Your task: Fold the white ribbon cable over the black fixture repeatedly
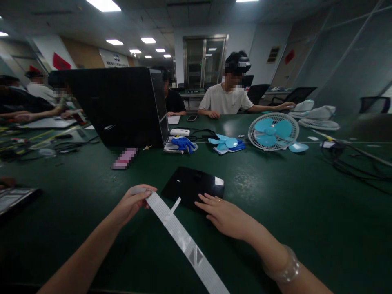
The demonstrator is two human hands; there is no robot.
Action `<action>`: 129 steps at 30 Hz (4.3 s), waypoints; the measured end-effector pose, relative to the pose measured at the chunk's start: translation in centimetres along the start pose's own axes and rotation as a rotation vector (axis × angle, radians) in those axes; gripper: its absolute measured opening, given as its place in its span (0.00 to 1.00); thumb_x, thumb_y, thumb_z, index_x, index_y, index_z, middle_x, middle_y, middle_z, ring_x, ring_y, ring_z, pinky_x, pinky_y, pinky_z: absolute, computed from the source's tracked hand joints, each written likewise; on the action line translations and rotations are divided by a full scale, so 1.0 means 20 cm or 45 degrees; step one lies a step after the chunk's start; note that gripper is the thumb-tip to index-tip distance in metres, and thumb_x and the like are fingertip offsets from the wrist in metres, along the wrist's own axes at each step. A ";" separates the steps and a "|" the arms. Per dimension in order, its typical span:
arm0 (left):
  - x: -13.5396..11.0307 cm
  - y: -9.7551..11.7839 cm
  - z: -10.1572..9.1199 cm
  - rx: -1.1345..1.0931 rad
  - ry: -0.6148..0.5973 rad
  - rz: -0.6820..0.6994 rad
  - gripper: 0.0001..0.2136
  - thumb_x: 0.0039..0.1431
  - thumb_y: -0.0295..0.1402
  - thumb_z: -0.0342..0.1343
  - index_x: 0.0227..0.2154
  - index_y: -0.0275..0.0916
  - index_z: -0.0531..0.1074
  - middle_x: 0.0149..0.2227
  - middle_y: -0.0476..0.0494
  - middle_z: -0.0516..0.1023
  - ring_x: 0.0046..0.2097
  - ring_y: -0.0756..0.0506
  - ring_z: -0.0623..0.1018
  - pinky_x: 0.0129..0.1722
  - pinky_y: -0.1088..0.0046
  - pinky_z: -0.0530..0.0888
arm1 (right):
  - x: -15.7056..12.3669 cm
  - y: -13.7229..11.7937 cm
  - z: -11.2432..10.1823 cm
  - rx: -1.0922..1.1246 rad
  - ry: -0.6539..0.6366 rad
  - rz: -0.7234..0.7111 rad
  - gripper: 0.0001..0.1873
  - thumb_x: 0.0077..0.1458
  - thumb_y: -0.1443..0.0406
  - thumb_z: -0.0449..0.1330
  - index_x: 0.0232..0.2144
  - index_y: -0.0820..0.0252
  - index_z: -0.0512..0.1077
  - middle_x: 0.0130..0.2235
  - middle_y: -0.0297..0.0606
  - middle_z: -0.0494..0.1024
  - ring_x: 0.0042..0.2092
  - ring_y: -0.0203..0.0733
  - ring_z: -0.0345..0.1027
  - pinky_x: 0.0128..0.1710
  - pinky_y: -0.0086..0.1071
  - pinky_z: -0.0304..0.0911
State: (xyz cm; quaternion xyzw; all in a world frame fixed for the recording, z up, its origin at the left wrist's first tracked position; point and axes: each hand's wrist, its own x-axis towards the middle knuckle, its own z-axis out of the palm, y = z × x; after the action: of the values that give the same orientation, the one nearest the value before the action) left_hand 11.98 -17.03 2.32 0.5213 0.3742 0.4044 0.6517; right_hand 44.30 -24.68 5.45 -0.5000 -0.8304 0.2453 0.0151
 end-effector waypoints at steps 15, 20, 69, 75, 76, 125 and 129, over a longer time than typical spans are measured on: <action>0.00 0.01 0.02 0.013 0.152 -0.014 0.15 0.52 0.38 0.65 0.40 0.36 0.78 0.28 0.47 0.77 0.27 0.52 0.74 0.25 0.79 0.68 | -0.04 -0.13 0.01 0.364 0.030 -0.096 0.36 0.63 0.49 0.52 0.69 0.46 0.46 0.66 0.37 0.60 0.63 0.50 0.57 0.61 0.48 0.55; 0.01 0.02 0.04 0.123 0.126 -0.019 0.18 0.53 0.41 0.63 0.44 0.36 0.76 0.33 0.43 0.80 0.30 0.49 0.76 0.27 0.76 0.69 | -0.03 -0.14 0.02 0.265 0.130 -0.150 0.36 0.63 0.58 0.54 0.68 0.41 0.45 0.60 0.39 0.65 0.50 0.44 0.67 0.48 0.40 0.66; -0.02 0.05 0.04 1.373 0.077 0.154 0.17 0.61 0.48 0.50 0.31 0.41 0.77 0.35 0.43 0.77 0.34 0.43 0.75 0.31 0.70 0.66 | 0.11 -0.17 0.15 -0.216 0.148 -0.189 0.38 0.58 0.41 0.51 0.65 0.47 0.57 0.70 0.44 0.45 0.68 0.62 0.39 0.63 0.62 0.43; 0.00 0.03 0.01 1.293 0.295 0.204 0.21 0.67 0.44 0.39 0.36 0.41 0.76 0.35 0.43 0.77 0.38 0.42 0.76 0.35 0.68 0.67 | 0.11 -0.10 0.15 -0.215 0.268 -0.168 0.43 0.56 0.43 0.57 0.68 0.42 0.48 0.72 0.37 0.34 0.69 0.62 0.34 0.63 0.61 0.43; 0.00 0.03 0.00 1.277 0.328 0.203 0.21 0.68 0.43 0.38 0.36 0.41 0.76 0.35 0.44 0.77 0.38 0.42 0.76 0.35 0.68 0.67 | 0.11 -0.09 0.15 -0.214 0.273 -0.132 0.45 0.55 0.42 0.56 0.68 0.43 0.46 0.71 0.39 0.35 0.69 0.63 0.34 0.63 0.61 0.42; 0.00 0.04 -0.02 1.238 0.370 0.227 0.21 0.67 0.47 0.41 0.36 0.40 0.75 0.29 0.48 0.75 0.30 0.46 0.74 0.28 0.73 0.64 | 0.10 0.16 0.06 -0.213 0.111 0.198 0.38 0.63 0.47 0.47 0.69 0.47 0.43 0.71 0.39 0.39 0.69 0.60 0.35 0.64 0.60 0.41; -0.01 0.04 -0.02 1.240 0.343 0.214 0.21 0.67 0.47 0.41 0.37 0.40 0.75 0.29 0.48 0.74 0.29 0.46 0.73 0.27 0.73 0.63 | 0.07 0.46 -0.01 -0.290 0.152 0.560 0.34 0.63 0.51 0.48 0.69 0.45 0.47 0.71 0.43 0.38 0.68 0.66 0.32 0.61 0.63 0.45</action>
State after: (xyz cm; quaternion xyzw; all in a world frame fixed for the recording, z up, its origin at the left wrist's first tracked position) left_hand 11.53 -16.95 3.10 0.7359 0.5569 0.2977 0.2444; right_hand 51.15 -19.96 1.39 -0.6807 -0.7216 0.1176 -0.0460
